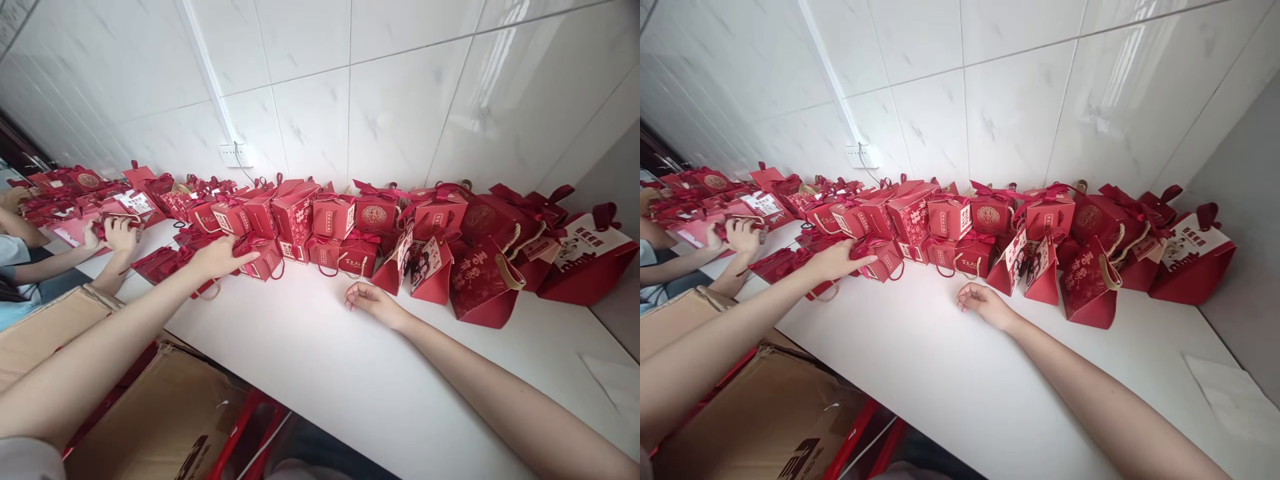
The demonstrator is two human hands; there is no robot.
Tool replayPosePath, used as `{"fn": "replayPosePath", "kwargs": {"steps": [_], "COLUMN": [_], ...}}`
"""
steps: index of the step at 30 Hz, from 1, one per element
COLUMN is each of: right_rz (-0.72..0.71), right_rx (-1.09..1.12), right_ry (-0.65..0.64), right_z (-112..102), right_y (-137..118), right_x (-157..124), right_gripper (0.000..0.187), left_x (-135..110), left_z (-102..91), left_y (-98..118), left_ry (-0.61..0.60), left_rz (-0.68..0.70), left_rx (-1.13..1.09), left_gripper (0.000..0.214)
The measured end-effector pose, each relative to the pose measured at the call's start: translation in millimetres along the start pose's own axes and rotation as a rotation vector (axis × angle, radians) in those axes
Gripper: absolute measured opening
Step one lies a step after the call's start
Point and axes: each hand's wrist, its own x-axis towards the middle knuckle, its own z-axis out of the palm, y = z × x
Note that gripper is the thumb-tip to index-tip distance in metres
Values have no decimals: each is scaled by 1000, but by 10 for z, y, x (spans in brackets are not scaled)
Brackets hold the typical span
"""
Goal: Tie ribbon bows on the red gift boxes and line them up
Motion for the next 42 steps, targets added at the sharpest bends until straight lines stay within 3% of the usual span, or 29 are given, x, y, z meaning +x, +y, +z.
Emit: {"fn": "replayPosePath", "kwargs": {"steps": [3,5,8,12,15,18,23,25,27,31,32,39,42], "right_rz": [-2,-5,-7,-24,-53,-105,-364,-472,-538,-508,-492,-487,-411], "right_rx": [6,9,5,-15,-55,-110,-289,-330,-393,-500,-495,-424,-342], "right_ry": [-10,-11,-1,81,216,310,261,210,194,277,297,364,419], "right_z": [-15,-21,-19,21,73,117,150,167,196,265,276,281,288], "right_y": [-13,-16,-8,2,-39,-120,-207,-217,-227,-265,-276,-381,-407], "right_x": [16,25,34,20,-34,-118,-245,-272,-285,-290,-292,-307,-308], "right_gripper": [45,45,45,46,41,36,44,57,58,12,9,17,27], "left_x": [179,223,114,-256,-449,-477,-454,-476,-497,-490,-481,-457,-445], "left_z": [303,385,327,135,60,68,198,267,330,423,438,423,399], "left_y": [-20,-47,14,368,675,850,885,876,870,866,866,867,873], "left_ry": [-15,-9,-110,-351,-412,-326,-347,-370,-388,-455,-470,-532,-507], "left_rz": [-28,3,143,359,403,452,637,642,652,688,695,612,559], "left_rx": [-17,-51,-117,-247,-366,-462,-592,-623,-634,-691,-712,-854,-880], "left_gripper": [105,106,113,116,91,50,21,20,22,26,27,32,35]}}
